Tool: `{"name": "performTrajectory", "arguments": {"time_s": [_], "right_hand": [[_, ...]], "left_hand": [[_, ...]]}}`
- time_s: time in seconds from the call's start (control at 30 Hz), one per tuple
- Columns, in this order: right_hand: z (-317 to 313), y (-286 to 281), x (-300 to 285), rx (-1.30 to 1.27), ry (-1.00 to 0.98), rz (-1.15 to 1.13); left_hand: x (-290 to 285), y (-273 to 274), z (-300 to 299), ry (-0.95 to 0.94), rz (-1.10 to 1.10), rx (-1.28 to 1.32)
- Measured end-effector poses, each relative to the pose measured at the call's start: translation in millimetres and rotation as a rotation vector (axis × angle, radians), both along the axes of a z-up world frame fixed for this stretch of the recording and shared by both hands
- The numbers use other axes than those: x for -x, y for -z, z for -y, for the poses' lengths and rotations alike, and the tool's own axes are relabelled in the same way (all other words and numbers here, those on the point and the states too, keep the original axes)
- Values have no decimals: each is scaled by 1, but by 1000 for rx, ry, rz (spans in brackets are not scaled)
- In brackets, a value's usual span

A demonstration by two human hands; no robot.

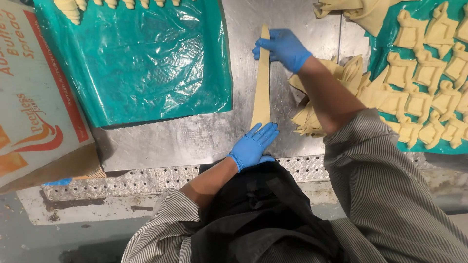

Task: Rolling triangular pieces of dough into croissant shapes on a metal workbench.

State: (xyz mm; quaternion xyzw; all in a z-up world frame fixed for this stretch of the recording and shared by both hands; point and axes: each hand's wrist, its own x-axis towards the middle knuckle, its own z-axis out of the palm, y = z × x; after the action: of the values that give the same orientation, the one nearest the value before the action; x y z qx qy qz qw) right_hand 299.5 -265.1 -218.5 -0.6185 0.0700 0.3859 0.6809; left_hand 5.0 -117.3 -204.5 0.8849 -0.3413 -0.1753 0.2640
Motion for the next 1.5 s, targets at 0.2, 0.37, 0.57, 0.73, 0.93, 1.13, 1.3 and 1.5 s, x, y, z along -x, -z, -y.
{"name": "performTrajectory", "arguments": {"time_s": [0.2, 0.37, 0.57, 0.73, 0.93, 1.13, 1.3, 1.5], "right_hand": [[3, 37, -15, -67, 4, 446], [26, -21, 117, 356, 109, 878], [53, -30, 258, 575, -380, 1178], [66, -8, 274, 721, -458, 1354], [69, 2, 282, 707, -464, 1446], [82, 11, 293, 771, -531, 1485], [82, -5, 316, 681, -551, 1403], [66, -1, 315, 766, -735, 1203]], "left_hand": [[-9, -17, -5, 7, -24, 44], [11, 11, -25, -230, -61, 255], [11, 10, -43, -353, 92, 222], [-5, 31, -44, -195, 258, 188], [-12, 8, -45, -9, 389, 135], [15, 26, -35, -117, 365, 175], [34, 0, -36, -127, 310, 65], [39, 6, -31, -111, 138, -21]]}}
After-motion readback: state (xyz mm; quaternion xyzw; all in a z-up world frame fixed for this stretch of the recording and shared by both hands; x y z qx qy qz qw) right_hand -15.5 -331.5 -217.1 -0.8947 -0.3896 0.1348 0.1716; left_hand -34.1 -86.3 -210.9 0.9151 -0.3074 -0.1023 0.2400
